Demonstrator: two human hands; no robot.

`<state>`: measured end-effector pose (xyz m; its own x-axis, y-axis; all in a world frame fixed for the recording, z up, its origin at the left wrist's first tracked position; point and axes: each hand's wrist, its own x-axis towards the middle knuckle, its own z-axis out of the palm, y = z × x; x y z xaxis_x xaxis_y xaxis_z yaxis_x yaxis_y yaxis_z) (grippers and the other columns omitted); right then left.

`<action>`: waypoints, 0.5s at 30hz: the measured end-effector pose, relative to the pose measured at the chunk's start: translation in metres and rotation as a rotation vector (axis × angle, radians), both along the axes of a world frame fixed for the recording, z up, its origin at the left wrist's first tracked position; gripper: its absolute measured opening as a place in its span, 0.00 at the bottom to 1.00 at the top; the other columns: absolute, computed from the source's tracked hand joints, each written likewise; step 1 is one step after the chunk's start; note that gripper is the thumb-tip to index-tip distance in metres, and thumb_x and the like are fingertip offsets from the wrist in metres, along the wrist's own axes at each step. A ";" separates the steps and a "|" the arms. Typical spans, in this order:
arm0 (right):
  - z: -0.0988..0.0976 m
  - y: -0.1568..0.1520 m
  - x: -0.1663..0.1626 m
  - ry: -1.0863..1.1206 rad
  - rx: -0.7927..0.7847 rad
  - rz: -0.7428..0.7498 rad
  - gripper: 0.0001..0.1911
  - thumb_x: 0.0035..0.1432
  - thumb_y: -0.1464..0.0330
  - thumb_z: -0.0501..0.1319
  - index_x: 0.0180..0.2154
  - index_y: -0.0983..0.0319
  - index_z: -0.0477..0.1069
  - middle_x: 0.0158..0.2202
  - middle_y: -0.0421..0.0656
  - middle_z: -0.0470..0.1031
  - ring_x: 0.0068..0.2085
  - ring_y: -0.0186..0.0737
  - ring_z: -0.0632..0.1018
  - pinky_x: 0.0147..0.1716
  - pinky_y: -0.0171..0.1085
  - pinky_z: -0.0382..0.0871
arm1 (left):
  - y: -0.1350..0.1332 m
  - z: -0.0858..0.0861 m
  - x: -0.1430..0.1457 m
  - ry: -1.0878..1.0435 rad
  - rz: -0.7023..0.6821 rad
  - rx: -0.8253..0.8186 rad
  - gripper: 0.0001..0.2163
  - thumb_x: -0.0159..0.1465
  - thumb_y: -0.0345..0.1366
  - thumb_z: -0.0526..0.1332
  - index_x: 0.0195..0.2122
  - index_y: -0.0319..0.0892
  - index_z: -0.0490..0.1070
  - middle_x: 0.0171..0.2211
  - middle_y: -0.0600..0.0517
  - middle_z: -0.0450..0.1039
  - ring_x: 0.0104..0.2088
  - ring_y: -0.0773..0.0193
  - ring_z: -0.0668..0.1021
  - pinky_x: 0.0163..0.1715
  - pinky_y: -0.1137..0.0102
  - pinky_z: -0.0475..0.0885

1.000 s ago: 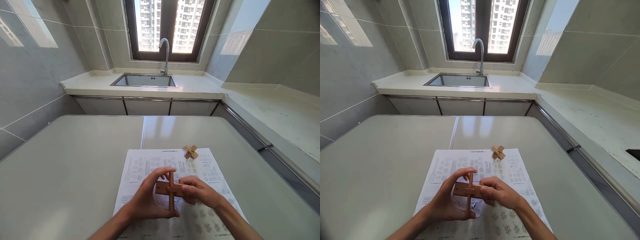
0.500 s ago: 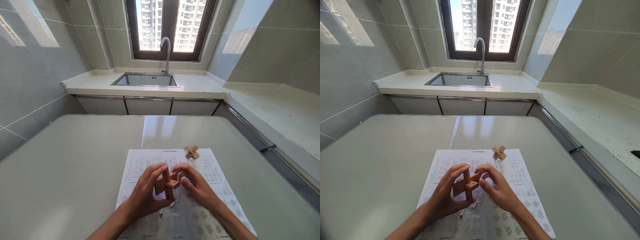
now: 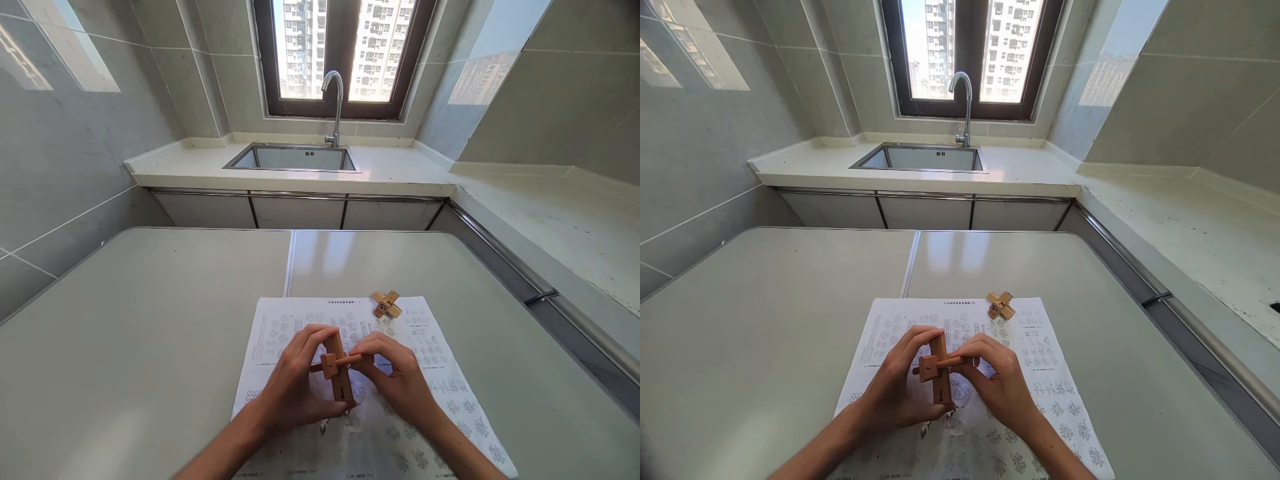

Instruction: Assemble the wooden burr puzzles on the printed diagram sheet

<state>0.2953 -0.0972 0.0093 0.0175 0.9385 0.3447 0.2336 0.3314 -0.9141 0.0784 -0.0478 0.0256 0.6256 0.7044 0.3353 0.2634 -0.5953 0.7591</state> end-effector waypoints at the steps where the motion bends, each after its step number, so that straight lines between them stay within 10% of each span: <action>1: 0.000 0.000 0.000 0.001 -0.005 -0.004 0.02 0.66 0.65 0.70 0.41 0.52 0.83 0.34 0.43 0.81 0.34 0.45 0.78 0.36 0.43 0.72 | 0.000 0.000 0.000 0.002 -0.002 0.015 0.45 0.48 0.30 0.77 0.65 0.54 0.58 0.56 0.46 0.70 0.54 0.47 0.76 0.51 0.55 0.79; 15: -0.004 -0.002 -0.001 -0.044 -0.032 -0.013 0.03 0.69 0.64 0.67 0.41 0.53 0.81 0.38 0.41 0.81 0.37 0.43 0.79 0.36 0.40 0.72 | 0.001 -0.002 -0.001 -0.008 -0.048 0.023 0.49 0.46 0.29 0.78 0.66 0.53 0.57 0.55 0.47 0.70 0.53 0.50 0.77 0.51 0.56 0.79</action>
<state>0.2941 -0.0996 0.0050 0.0150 0.9489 0.3151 0.2781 0.2987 -0.9129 0.0775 -0.0469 0.0233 0.6558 0.6655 0.3564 0.2280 -0.6246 0.7469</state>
